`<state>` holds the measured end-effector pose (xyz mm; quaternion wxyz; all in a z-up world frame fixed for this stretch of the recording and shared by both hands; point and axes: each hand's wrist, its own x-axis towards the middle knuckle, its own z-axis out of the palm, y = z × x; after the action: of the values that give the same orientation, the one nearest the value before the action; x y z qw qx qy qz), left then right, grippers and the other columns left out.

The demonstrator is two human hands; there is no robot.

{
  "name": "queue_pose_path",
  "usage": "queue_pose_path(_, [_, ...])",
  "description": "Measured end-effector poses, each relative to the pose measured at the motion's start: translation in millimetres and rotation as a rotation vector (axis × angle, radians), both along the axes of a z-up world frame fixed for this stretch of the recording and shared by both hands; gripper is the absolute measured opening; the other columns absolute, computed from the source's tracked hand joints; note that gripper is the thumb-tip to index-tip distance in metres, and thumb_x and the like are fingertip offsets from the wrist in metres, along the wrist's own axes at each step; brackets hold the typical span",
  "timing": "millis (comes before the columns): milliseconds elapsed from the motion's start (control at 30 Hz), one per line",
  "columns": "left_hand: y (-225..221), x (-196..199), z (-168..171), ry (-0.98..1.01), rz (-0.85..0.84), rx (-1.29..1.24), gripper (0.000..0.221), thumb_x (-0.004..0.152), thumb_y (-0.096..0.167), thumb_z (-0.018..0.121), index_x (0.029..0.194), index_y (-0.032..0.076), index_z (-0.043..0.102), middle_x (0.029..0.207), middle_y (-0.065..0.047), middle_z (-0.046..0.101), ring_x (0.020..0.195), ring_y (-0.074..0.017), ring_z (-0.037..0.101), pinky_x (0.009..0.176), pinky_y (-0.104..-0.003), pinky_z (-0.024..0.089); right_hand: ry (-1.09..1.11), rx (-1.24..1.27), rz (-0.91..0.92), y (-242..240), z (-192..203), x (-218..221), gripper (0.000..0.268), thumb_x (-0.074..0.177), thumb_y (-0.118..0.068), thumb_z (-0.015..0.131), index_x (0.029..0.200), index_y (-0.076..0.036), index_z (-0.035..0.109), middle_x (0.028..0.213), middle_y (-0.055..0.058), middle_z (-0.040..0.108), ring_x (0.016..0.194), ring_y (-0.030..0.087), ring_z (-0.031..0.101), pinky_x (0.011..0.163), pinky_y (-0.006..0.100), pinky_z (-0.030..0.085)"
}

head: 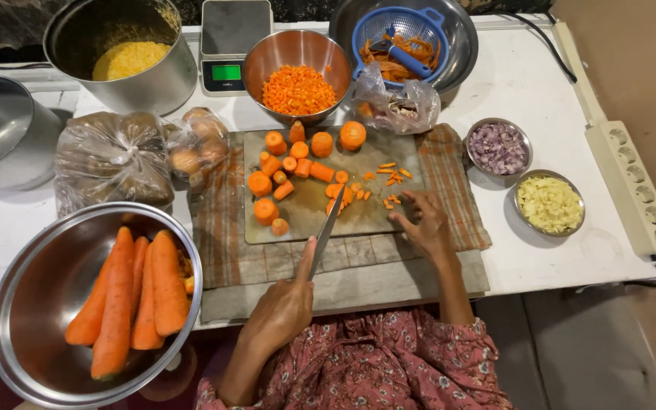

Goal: Slicing carrots on a wooden cutting board using a kitchen knife

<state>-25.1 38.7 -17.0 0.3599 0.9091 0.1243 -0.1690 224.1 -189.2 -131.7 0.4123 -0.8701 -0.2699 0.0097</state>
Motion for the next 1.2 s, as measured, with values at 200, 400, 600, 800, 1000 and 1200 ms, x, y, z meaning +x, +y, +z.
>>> queue_pose_path(200, [-1,-2,-4,0.059,0.01,-0.074,0.085,0.105,0.015,0.045,0.164,0.026,-0.015,0.051,-0.005,0.048,0.041,-0.0198,0.037,0.043,-0.039,0.031,-0.003,0.044,0.053,14,-8,9,0.056,0.082,-0.014,0.085,0.133,-0.005,0.065,0.111,0.016,0.066,0.094,0.022,0.07,0.08,0.029,0.065])
queue_pose_path(400, [4,-7,-1,0.077,0.047,-0.064,0.084,0.103,0.018,0.045,0.164,0.031,-0.01,0.058,-0.014,0.058,0.047,-0.0317,0.048,0.052,-0.047,0.035,0.051,0.094,0.03,28,5,6,0.043,0.09,-0.004,0.076,0.131,-0.004,0.066,0.112,0.013,0.063,0.097,0.021,0.068,0.086,0.032,0.063])
queue_pose_path(600, [4,-10,1,0.038,0.06,-0.107,0.084,0.104,0.015,0.045,0.164,0.027,-0.012,0.05,-0.007,0.049,0.04,-0.0237,0.038,0.046,-0.043,0.03,-0.347,0.118,0.202,44,-12,16,0.026,0.094,-0.003,0.071,0.12,-0.003,0.072,0.113,0.014,0.061,0.106,0.029,0.061,0.088,0.037,0.056])
queue_pose_path(800, [2,-14,-5,0.032,0.038,-0.097,0.086,0.105,0.015,0.046,0.164,0.025,-0.016,0.051,-0.004,0.05,0.039,-0.019,0.036,0.042,-0.038,0.029,-0.414,-0.014,0.21,63,2,5,0.027,0.095,-0.006,0.071,0.122,-0.009,0.073,0.113,0.014,0.056,0.108,0.035,0.054,0.088,0.047,0.05])
queue_pose_path(1000, [5,-16,-4,0.033,0.049,-0.093,0.083,0.104,0.016,0.044,0.165,0.028,-0.011,0.054,-0.01,0.053,0.042,-0.0265,0.041,0.048,-0.043,0.03,-0.484,-0.003,0.156,61,-10,2,0.013,0.095,-0.01,0.072,0.107,-0.006,0.074,0.105,0.012,0.057,0.101,0.032,0.055,0.087,0.046,0.048])
queue_pose_path(1200, [-1,-13,-2,0.082,0.039,-0.071,0.083,0.104,0.018,0.043,0.165,0.031,-0.011,0.055,-0.013,0.052,0.045,-0.0308,0.042,0.051,-0.046,0.03,-0.495,-0.074,0.105,52,-20,-16,0.015,0.094,-0.019,0.076,0.104,-0.008,0.073,0.104,0.008,0.056,0.098,0.031,0.055,0.082,0.046,0.045])
